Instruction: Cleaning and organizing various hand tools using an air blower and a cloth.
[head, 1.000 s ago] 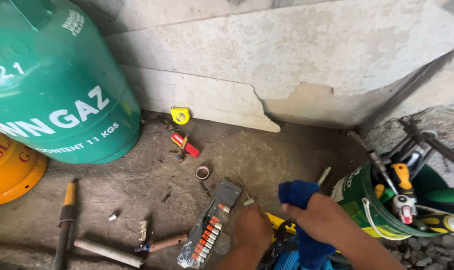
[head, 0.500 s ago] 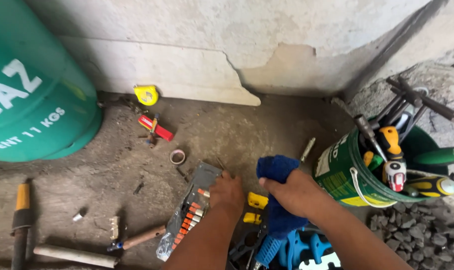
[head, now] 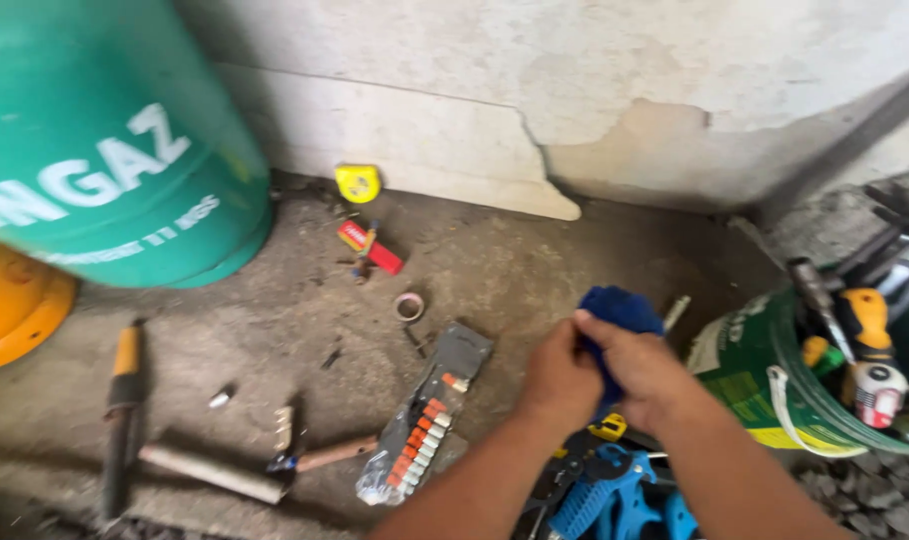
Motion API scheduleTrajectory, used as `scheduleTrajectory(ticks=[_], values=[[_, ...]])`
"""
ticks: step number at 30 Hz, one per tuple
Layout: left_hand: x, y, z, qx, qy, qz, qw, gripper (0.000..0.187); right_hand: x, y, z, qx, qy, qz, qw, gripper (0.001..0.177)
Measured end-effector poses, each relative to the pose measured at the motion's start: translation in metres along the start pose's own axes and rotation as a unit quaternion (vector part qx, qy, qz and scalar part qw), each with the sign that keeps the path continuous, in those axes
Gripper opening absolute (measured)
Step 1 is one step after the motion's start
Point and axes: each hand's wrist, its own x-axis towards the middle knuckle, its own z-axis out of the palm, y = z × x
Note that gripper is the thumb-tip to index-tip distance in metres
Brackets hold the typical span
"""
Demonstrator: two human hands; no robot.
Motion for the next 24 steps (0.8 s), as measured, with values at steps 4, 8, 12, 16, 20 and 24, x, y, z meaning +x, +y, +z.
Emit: scheduleTrajectory(ticks=[4,8,12,16,20,24], values=[[-0.021,0.028,-0.002,0.004,-0.002,0.043,0.999,0.026,0.049,0.003,-0.034,0.018,0.005,-0.065,0.998,0.033],[-0.047,0.03,0.003,0.01,-0.01,0.045,0.999,0.017,0.065,-0.008,-0.068,0.14,0.189,-0.09,0.968,0.02],[-0.045,0.035,0.001,-0.154,0.012,-0.112,0.982,0.019,0.061,-0.019,-0.086,0.17,0.141,-0.107,0.97,0.018],[-0.034,0.049,-0.001,-0.121,0.13,-0.067,0.982,0.019,0.014,-0.021,-0.037,0.108,0.106,-0.032,0.988,0.028],[-0.045,0.064,0.0,-0.072,0.035,-0.123,0.989,0.017,0.024,-0.004,-0.027,0.051,0.048,-0.057,0.996,0.029],[-0.063,0.046,0.015,0.016,0.059,0.093,0.994,0.017,0.027,-0.009,-0.033,0.012,0.244,-0.092,0.965,0.037]])
